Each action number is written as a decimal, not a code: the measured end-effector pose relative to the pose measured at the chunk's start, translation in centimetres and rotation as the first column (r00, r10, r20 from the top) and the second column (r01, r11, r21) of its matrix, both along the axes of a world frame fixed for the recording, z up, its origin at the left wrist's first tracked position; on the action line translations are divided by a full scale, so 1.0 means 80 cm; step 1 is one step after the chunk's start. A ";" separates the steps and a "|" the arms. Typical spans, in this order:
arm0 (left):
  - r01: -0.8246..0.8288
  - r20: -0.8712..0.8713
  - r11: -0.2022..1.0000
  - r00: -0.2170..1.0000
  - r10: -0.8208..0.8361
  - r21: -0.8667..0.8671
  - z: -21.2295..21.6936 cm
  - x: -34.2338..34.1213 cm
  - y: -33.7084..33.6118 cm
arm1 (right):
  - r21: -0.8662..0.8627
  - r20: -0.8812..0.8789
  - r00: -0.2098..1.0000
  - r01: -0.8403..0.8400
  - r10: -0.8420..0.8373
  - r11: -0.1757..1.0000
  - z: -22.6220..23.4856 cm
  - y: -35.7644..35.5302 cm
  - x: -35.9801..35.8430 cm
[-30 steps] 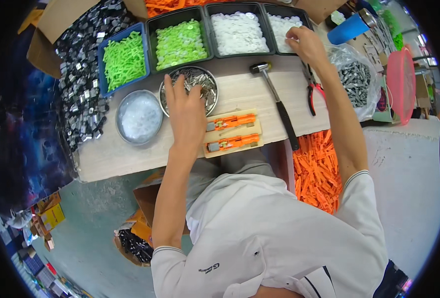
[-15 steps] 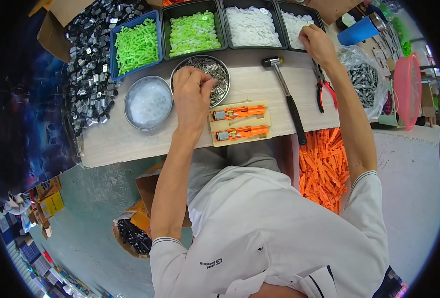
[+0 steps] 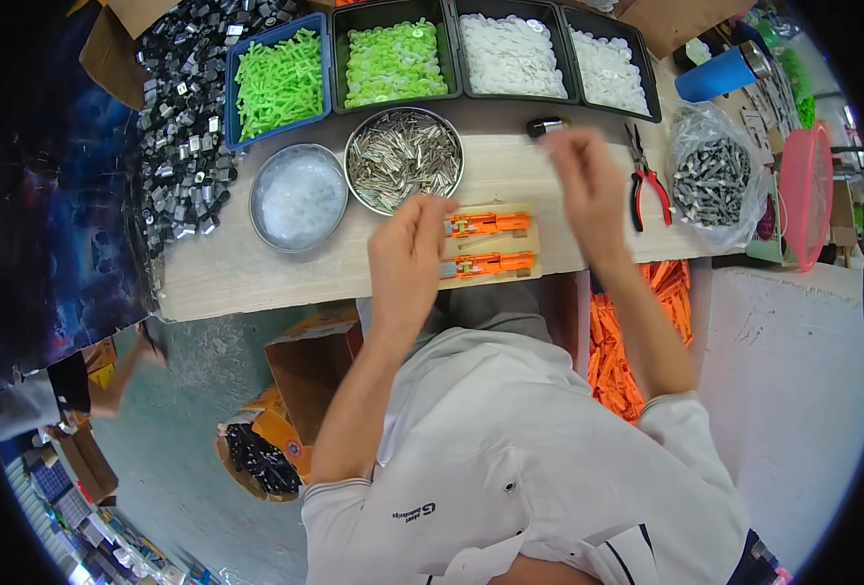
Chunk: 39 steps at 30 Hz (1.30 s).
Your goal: Assembling small plastic toy components and metal pins using a wooden jig, hammer, and pliers at a workbench.
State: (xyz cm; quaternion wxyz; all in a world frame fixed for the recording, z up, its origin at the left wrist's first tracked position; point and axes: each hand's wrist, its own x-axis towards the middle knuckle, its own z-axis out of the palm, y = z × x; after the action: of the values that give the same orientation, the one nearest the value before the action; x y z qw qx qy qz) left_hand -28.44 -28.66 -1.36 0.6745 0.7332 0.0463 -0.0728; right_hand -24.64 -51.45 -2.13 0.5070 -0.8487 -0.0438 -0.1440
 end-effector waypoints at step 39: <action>0.338 -0.158 0.890 0.904 -0.397 -0.306 0.005 -0.068 0.015 | 0.151 -0.296 0.749 -0.576 0.593 0.803 0.035 0.031 -0.106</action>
State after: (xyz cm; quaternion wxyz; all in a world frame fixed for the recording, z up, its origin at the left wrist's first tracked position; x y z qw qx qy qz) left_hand -33.87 -27.43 -0.99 0.7331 0.6169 -0.0314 -0.2846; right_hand -33.11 -48.99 0.68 0.5475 -0.7910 -0.2180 0.1644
